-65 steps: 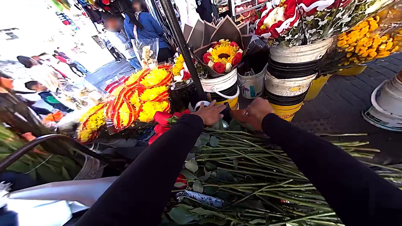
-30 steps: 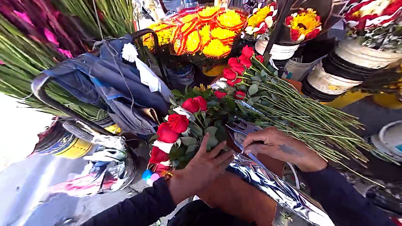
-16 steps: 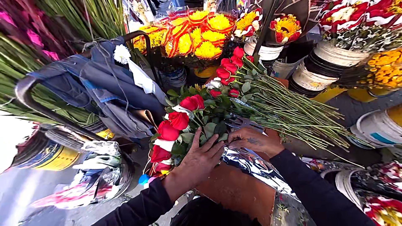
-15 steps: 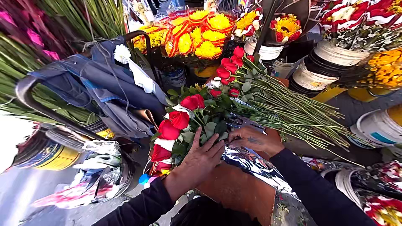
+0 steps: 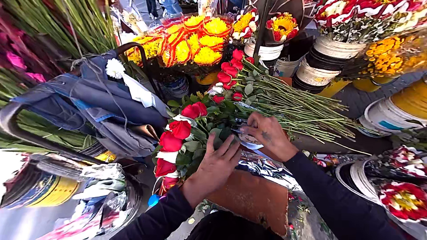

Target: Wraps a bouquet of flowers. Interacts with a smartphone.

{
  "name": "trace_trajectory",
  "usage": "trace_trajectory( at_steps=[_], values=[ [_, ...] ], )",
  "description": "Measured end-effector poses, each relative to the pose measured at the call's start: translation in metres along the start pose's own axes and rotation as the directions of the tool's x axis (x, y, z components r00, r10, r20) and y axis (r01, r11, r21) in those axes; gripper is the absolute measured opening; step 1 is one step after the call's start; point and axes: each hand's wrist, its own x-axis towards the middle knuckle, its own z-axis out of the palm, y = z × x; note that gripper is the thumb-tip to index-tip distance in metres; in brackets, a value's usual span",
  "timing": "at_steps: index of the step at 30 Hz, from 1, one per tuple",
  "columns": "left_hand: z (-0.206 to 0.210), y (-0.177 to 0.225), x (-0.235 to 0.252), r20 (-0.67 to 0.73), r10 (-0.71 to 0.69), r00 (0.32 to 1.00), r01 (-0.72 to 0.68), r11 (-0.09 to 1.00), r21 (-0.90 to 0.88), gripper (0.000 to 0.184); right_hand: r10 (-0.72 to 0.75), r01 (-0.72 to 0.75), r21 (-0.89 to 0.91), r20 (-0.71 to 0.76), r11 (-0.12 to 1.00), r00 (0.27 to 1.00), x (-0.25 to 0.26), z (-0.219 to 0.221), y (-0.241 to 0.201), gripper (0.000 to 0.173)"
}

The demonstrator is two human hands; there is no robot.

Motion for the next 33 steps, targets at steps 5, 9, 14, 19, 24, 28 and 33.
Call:
trace_trajectory(
  at_steps=[5,9,14,19,24,28,33],
  values=[
    [-0.006,-0.017,0.05,0.571,0.058,0.819,0.101,0.965,-0.243,0.045,-0.014,0.023,0.088,-0.111,0.996,0.994,-0.013,-0.029,0.006,0.029],
    [-0.006,-0.028,0.076,0.763,0.089,0.641,0.102,0.975,-0.2,0.053,0.084,-0.072,0.112,-0.104,0.991,0.991,-0.041,-0.052,0.036,0.025],
    [0.001,-0.028,0.089,0.816,0.115,0.566,0.021,0.988,-0.154,0.058,0.164,-0.167,0.013,0.134,0.986,0.977,-0.104,-0.079,0.098,0.03],
    [0.001,-0.026,0.094,0.825,0.13,0.551,0.008,0.987,-0.161,0.058,0.271,-0.142,-0.284,0.493,0.948,0.827,-0.175,-0.07,0.127,0.109],
    [0.001,-0.023,0.102,0.858,0.113,0.5,0.001,0.991,-0.131,0.063,0.283,-0.174,-0.409,0.221,0.896,0.933,-0.204,-0.025,0.156,0.081],
    [0.003,-0.025,0.095,0.845,0.109,0.524,0.008,0.991,-0.133,0.074,0.249,-0.148,-0.453,0.172,0.879,0.953,-0.2,-0.021,0.159,0.066],
    [-0.029,-0.007,0.082,0.74,0.035,0.672,0.073,0.991,-0.114,0.086,0.279,-0.184,-0.415,0.181,0.891,0.943,-0.199,-0.027,0.15,0.081]
  ],
)
